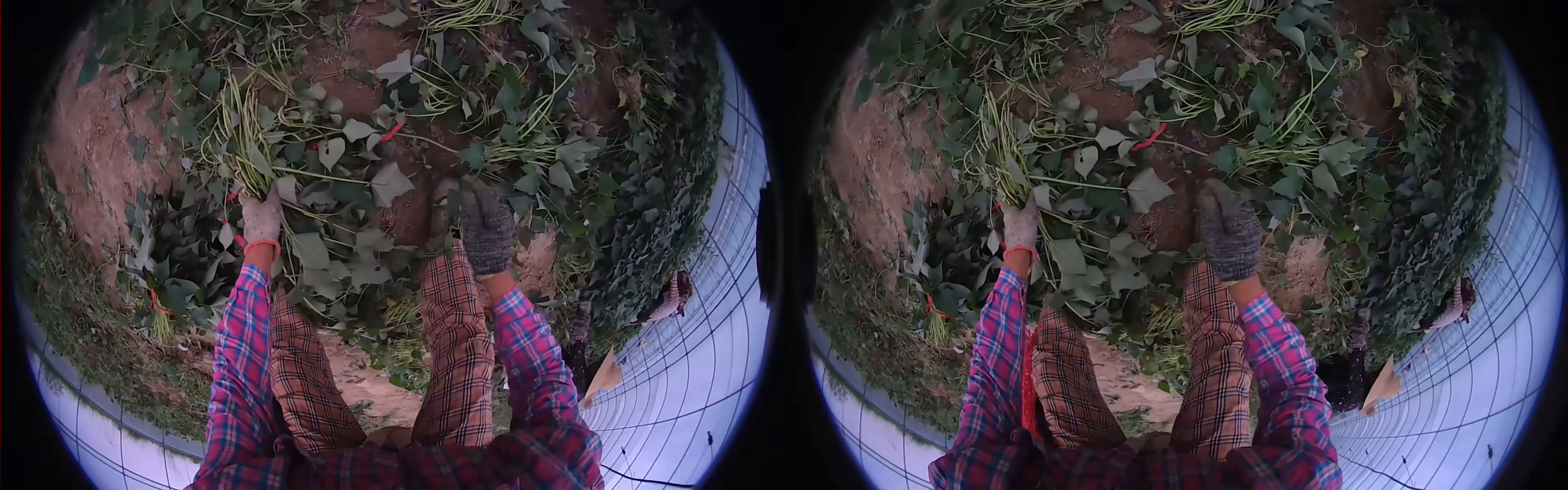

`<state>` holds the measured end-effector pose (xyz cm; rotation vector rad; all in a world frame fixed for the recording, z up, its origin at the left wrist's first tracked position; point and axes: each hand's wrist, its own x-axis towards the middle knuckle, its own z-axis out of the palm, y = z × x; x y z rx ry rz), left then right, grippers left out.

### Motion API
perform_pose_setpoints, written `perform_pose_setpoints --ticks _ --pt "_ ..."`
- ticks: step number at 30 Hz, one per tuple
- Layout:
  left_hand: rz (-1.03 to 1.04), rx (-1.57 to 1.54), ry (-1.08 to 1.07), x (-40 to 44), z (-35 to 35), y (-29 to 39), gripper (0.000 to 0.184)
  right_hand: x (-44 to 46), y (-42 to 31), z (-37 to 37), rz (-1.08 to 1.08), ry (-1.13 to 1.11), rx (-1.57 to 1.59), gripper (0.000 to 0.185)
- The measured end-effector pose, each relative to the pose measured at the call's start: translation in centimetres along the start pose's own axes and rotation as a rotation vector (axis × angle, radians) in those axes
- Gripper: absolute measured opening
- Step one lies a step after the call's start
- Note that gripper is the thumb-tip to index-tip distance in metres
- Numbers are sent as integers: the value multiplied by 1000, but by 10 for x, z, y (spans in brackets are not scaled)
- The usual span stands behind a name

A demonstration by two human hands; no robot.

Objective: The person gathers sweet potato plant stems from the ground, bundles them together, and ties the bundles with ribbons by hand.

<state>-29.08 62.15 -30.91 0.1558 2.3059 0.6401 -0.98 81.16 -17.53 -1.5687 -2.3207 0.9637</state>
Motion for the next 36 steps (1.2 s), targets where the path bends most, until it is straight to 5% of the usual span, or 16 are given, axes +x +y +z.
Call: perform_pose_setpoints --ticks 2,4,10,16,18,27,29,32,36 --pt "-70 93 -2 -1 0 2 61 22 74 -54 -127 94 -482 36" --pt "20 25 24 2 4 -9 59 43 125 -75 -64 -43 -972 51" --pt "31 125 51 4 8 -20 55 95 219 -5 -194 -422 -1306 51" --pt "0 153 39 6 6 -25 56 115 208 -19 -148 -334 -1172 48" --pt "-125 215 37 5 6 -19 55 124 190 -38 -65 -426 -908 48" --pt "49 -45 13 4 6 -19 52 69 143 -166 160 -432 -218 46" --pt "52 -98 1 -4 2 -3 54 54 113 -183 227 -530 -65 45" --pt "56 23 -40 31 21 -77 63 40 54 -179 260 -766 106 42" --pt "-122 81 -10 -7 -8 0 71 42 -30 -118 69 -1181 187 39"
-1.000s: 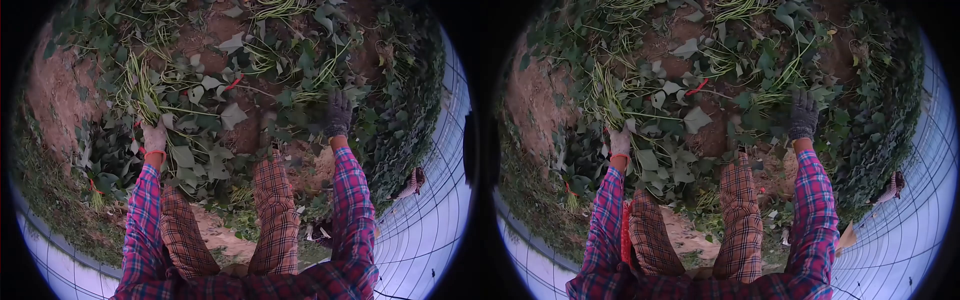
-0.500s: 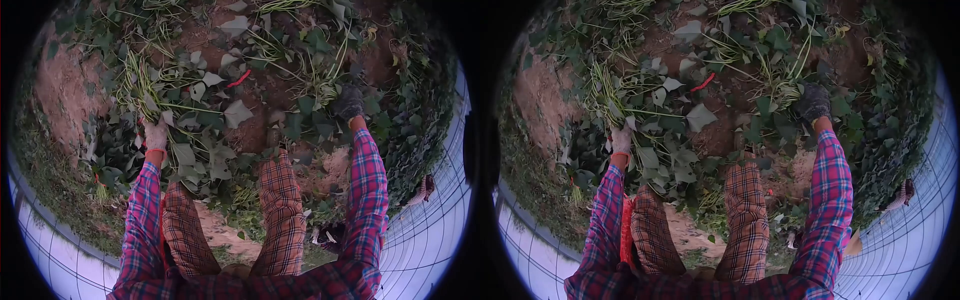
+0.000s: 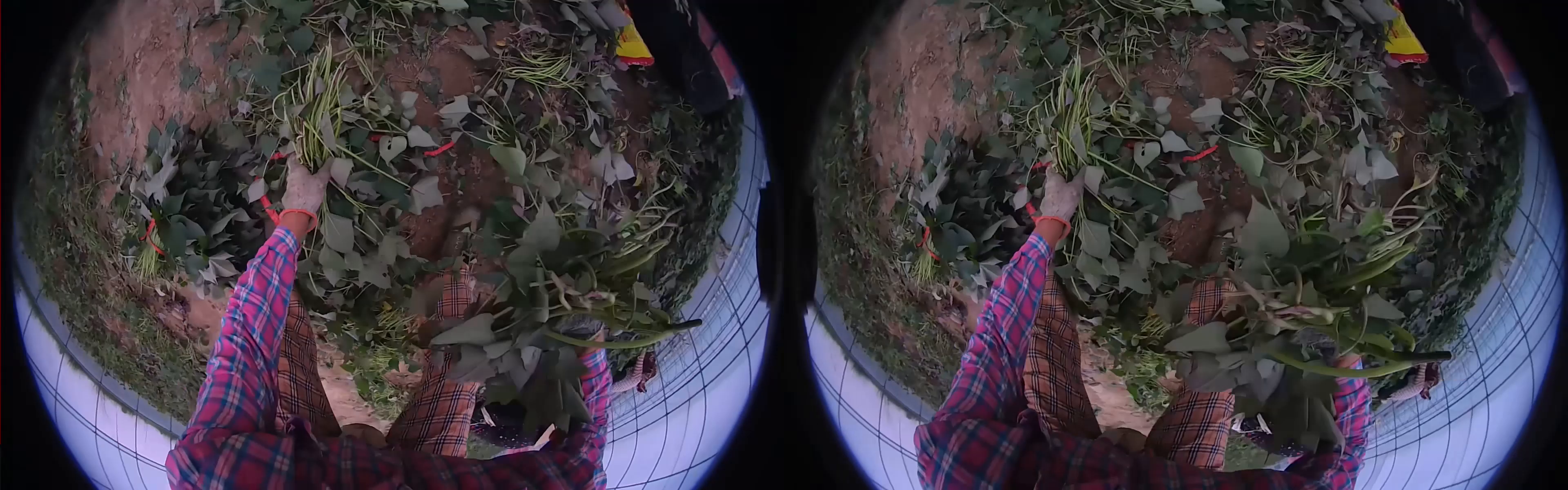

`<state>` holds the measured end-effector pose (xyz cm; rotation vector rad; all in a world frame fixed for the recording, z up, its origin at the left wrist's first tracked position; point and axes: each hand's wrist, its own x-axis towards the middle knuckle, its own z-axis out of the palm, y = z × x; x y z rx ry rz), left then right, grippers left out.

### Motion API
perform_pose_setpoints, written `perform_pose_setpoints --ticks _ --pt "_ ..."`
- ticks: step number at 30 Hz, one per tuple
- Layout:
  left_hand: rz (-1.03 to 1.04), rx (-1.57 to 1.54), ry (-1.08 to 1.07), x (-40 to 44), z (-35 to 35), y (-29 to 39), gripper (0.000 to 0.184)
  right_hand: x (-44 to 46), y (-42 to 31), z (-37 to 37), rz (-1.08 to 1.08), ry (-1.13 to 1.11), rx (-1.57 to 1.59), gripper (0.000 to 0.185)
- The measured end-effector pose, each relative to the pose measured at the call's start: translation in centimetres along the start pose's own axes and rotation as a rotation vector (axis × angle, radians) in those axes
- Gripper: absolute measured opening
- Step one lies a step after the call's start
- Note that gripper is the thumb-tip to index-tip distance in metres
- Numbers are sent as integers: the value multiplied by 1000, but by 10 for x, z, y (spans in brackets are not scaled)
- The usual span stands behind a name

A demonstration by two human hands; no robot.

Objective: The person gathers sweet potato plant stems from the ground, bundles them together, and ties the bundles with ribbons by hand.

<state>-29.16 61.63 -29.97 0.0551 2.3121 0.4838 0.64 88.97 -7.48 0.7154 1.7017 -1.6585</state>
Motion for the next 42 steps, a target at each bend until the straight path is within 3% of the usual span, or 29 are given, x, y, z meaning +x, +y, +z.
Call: perform_pose_setpoints --ticks 3,5,7,9,10,11,12,14,15,16,18,19,20,21,23,25,27,28,29,31,33,34,36,38,40,42 --pt "-54 30 -97 4 -7 -4 77 89 -36 41 -248 -184 -243 37" --pt "258 57 -292 27 -2 -52 68 162 -45 75 -303 -133 -292 36" --pt "592 -77 -408 28 -20 -70 55 250 -41 117 -184 46 -52 34" --pt "398 -775 -515 37 -8 -85 56 302 -47 147 27 346 -47 48" --pt "310 -1105 -543 42 -2 -93 56 312 -83 146 344 379 -189 64" --pt "380 -707 -513 29 -20 -86 54 344 -48 160 350 427 -88 82" --pt "289 -535 -491 19 -30 -68 53 345 -55 159 354 442 -102 82" --pt "113 -183 -495 0 -49 -30 56 330 -74 156 384 323 294 52" --pt "35 2 -578 -6 -75 2 60 314 -51 150 -188 141 -89 54" --pt "55 -25 -586 -5 -74 8 60 305 -65 139 -177 154 -119 54" --pt "-48 9 -561 -6 -65 18 60 286 -100 118 15 -112 -261 68" --pt "-102 32 -541 -5 -62 23 60 300 -73 117 -163 -103 -572 63" --pt "-120 74 -560 -2 -71 35 60 296 -90 112 -164 -93 -582 63" --pt "-106 76 -554 1 -72 40 60 289 -116 107 65 -131 -470 57" --pt "-222 161 -386 4 -63 47 60 288 -121 82 290 -152 -351 57" --pt "-242 195 -373 6 -60 50 60 276 -76 32 243 -112 -588 64" --pt "-260 187 -362 16 -46 40 61 254 -65 -44 264 295 -520 58" --pt "-270 236 -316 18 -36 37 61 248 -33 -79 398 492 -729 48" --pt "-274 304 -282 20 -28 32 61 239 -53 -113 640 463 -900 51" --pt "-255 369 -234 22 -16 26 57 232 17 -183 505 673 -1533 78" --pt "-174 240 -286 19 -27 38 55 238 34 -228 464 570 -1670 88" --pt "-193 252 -282 19 -30 44 55 247 42 -247 448 556 -1659 88" --pt "-113 233 -261 18 -32 43 60 267 53 -274 352 380 -1790 61" --pt "-221 344 -298 22 -25 35 68 274 58 -282 363 415 -1686 59" --pt "-308 408 -344 20 -31 50 70 279 26 -289 605 310 -1460 61" --pt "-366 423 -353 23 -22 34 76 264 42 -290 508 323 -1464 59"
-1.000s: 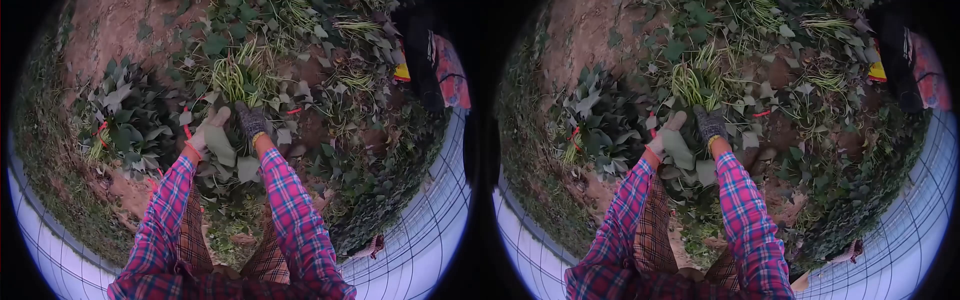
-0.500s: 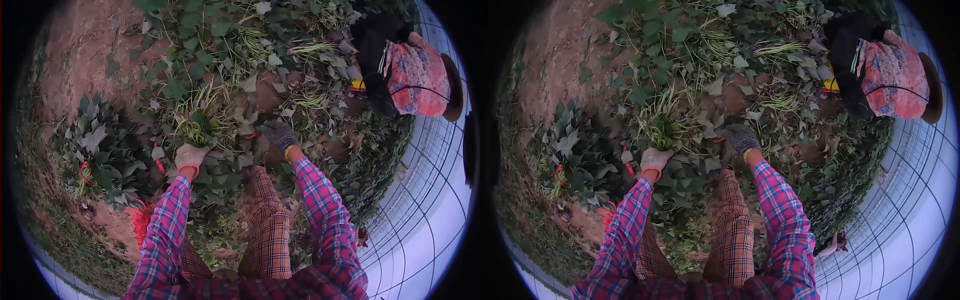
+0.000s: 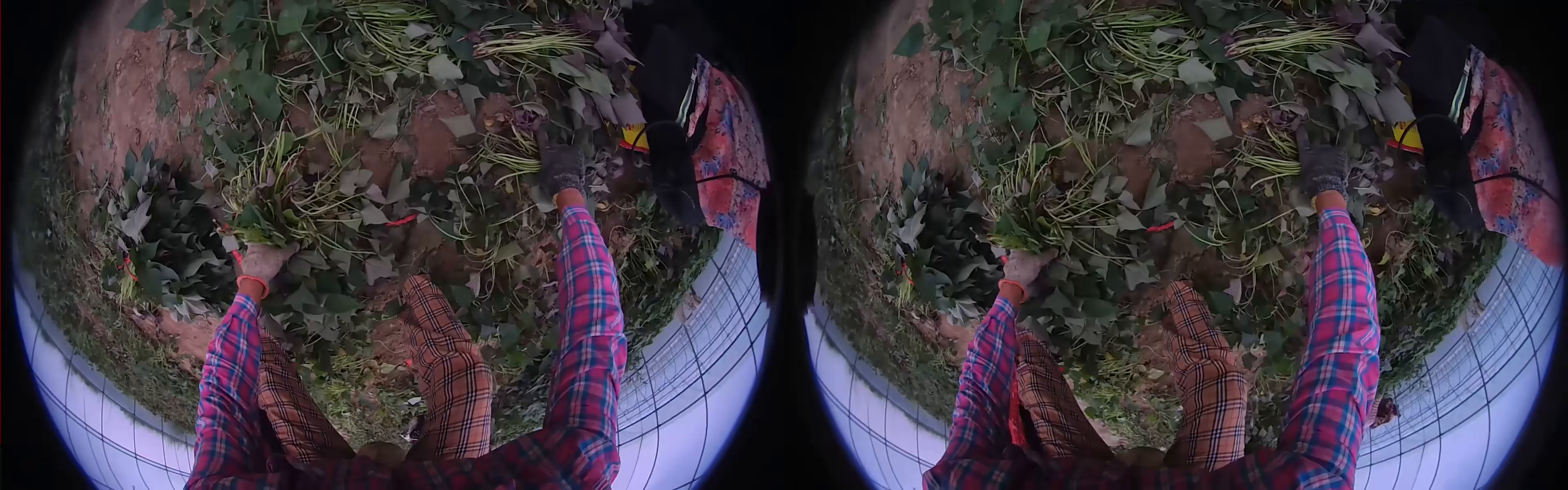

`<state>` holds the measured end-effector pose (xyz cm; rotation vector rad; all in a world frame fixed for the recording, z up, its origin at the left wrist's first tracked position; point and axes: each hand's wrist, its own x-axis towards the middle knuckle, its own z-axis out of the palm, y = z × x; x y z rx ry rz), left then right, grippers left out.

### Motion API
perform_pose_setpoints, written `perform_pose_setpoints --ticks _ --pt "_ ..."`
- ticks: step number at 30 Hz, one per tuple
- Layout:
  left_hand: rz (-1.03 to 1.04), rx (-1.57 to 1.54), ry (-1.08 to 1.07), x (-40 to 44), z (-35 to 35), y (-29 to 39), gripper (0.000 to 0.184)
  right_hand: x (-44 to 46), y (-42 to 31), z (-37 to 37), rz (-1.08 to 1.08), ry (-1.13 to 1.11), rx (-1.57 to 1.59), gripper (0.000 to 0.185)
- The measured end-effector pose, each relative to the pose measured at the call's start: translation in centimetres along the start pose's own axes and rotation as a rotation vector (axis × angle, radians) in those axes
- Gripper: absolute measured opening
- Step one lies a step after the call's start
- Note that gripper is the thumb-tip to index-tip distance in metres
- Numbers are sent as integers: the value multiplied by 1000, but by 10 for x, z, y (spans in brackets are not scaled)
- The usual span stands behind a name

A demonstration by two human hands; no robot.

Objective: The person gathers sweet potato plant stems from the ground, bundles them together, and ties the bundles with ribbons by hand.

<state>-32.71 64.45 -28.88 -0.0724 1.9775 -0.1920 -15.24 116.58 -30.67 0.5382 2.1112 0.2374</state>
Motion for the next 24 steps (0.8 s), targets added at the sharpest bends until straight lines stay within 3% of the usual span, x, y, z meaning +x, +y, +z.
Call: perform_pose_setpoints --ticks 5,7,9,12,14,15,16,17,18,19,20,23,24 --pt "101 -83 57 -1 2 -2 74 -72 25 -33 -145 102 21 56" --pt "147 -22 -29 14 8 -11 77 -116 18 -60 -190 9 377 60" --pt "127 -42 -70 30 19 -23 78 -155 11 -15 -427 219 750 74" --pt "167 -88 -84 31 19 -23 81 -221 -71 -58 -507 -282 1366 72" --pt "155 -118 -70 24 12 -22 79 -240 -140 -96 -506 -611 1595 68" --pt "83 -41 37 15 10 -17 67 -246 -177 -106 -512 -602 1618 65" --pt "61 -42 43 15 11 -21 67 -252 -214 -115 -519 -594 1640 63" --pt "204 92 31 20 15 -27 45 -255 -259 -87 -554 -461 1835 59" --pt "348 225 15 26 14 -38 23 -242 -308 -43 -527 -400 1812 59" --pt "333 220 15 32 6 -51 23 -232 -338 -35 -465 -348 1681 60" --pt "528 4 -249 37 -6 -65 30 -221 -367 -27 -404 -307 1549 63" --pt "1234 -235 -167 46 -10 -115 53 -202 -427 -42 -307 -73 783 73" --pt "1049 -608 -223 34 -13 -106 59 -196 -433 -54 -95 -93 1024 71"
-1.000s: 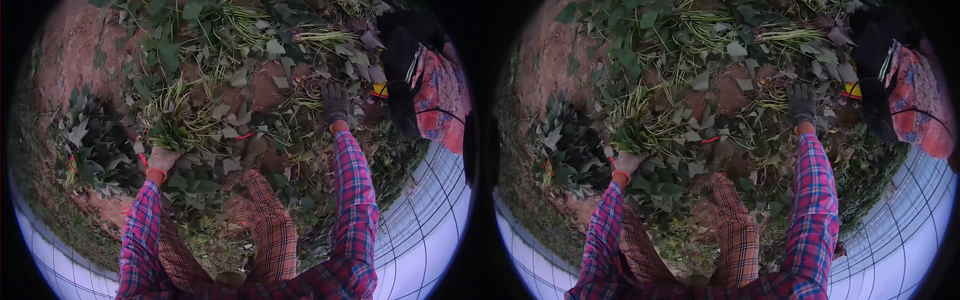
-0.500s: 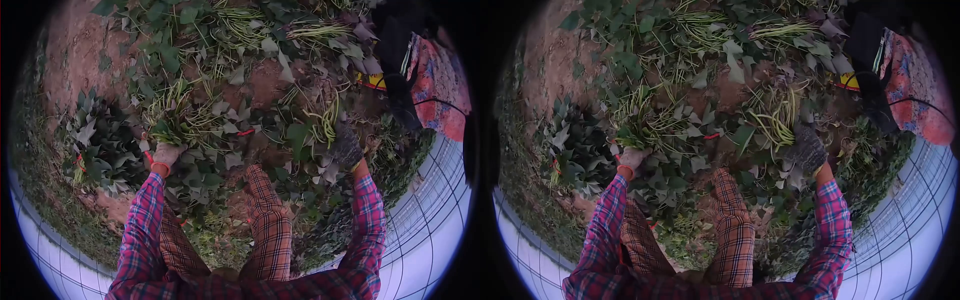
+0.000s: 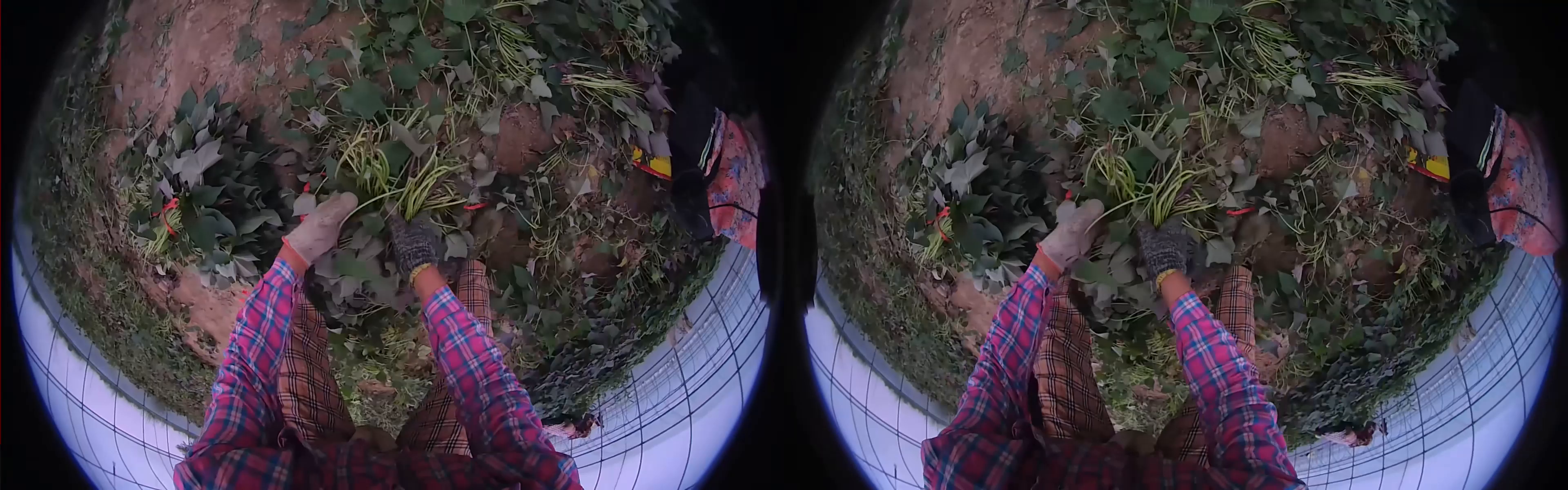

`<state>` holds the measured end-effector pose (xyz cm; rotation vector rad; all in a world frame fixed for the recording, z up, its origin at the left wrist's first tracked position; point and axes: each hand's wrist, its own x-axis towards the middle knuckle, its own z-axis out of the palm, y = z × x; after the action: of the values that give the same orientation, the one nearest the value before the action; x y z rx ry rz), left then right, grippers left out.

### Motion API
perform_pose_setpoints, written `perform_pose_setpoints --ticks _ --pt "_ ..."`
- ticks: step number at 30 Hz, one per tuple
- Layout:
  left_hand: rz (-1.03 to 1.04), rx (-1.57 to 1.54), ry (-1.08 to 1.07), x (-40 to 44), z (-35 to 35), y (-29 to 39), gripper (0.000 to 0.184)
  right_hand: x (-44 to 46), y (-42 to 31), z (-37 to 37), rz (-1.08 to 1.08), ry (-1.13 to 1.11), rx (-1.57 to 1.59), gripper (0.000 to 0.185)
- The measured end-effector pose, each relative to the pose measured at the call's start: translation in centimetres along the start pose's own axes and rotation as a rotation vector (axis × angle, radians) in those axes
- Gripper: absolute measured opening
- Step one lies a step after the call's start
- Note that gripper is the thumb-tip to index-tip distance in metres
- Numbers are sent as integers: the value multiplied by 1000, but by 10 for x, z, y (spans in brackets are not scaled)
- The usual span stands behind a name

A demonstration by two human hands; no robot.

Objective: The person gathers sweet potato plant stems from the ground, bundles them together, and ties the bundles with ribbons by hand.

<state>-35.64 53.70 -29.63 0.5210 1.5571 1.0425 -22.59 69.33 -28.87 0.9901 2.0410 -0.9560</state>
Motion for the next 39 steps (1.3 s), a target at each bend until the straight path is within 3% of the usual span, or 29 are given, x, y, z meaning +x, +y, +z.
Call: perform_pose_setpoints --ticks 1,2,3,4,6,8,9,10,12,13,14,15,16,17,19,21,22,23,24,29,32,35,37,39 --pt "-234 -70 -20 -2 1 14 77 3 -10 -5 175 92 244 69" --pt "-469 -135 -25 2 -6 77 96 4 -2 -7 33 -48 187 59" --pt "-462 -142 -28 7 6 66 96 5 5 -10 -116 -180 149 51" --pt "-338 54 148 16 25 44 103 6 16 -18 -229 -347 191 47" --pt "-344 203 280 34 33 59 117 16 39 -25 -435 -268 417 46" --pt "-267 407 437 43 48 49 118 18 60 -67 -788 -359 109 48" --pt "-537 408 367 51 50 62 119 21 41 -116 -765 -578 -132 53" --pt "-453 458 456 52 57 57 121 38 56 -127 -396 -621 -177 53" --pt "-372 506 543 52 61 50 123 71 91 -173 -76 -502 -124 46" --pt "-475 536 496 54 60 53 126 86 105 -216 -128 -351 -36 38" --pt "-578 565 450 57 59 53 128 93 104 -259 -203 45 -278 38" --pt "-610 489 406 58 58 46 126 126 145 -285 -119 243 -25 45" --pt "-575 500 441 56 59 37 125 134 125 -335 -7 388 -239 54" --pt "-541 510 475 57 63 31 125 160 157 -369 -151 564 -505 65" --pt "-560 615 453 59 64 42 123 195 165 -422 -138 722 -1000 77" --pt "-752 614 433 65 65 55 112 241 183 -457 -176 728 -1161 82" --pt "-633 595 430 66 64 55 101 257 187 -466 -203 740 -1326 88" --pt "-515 576 425 65 63 55 89 266 184 -467 -218 732 -1321 88" --pt "-540 569 422 68 63 63 77 275 180 -466 -180 675 -1340 77" --pt "-622 593 442 69 67 61 71 289 190 -450 -106 573 -1242 62" --pt "-491 663 448 70 71 53 62 273 194 -452 -199 511 -1263 66" --pt "-624 590 447 72 67 67 59 257 188 -470 -217 454 -1220 79" --pt "-469 608 497 70 68 59 60 237 177 -484 -189 440 -1109 83" --pt "-489 548 444 68 64 55 71 192 156 -485 -183 544 -634 63"
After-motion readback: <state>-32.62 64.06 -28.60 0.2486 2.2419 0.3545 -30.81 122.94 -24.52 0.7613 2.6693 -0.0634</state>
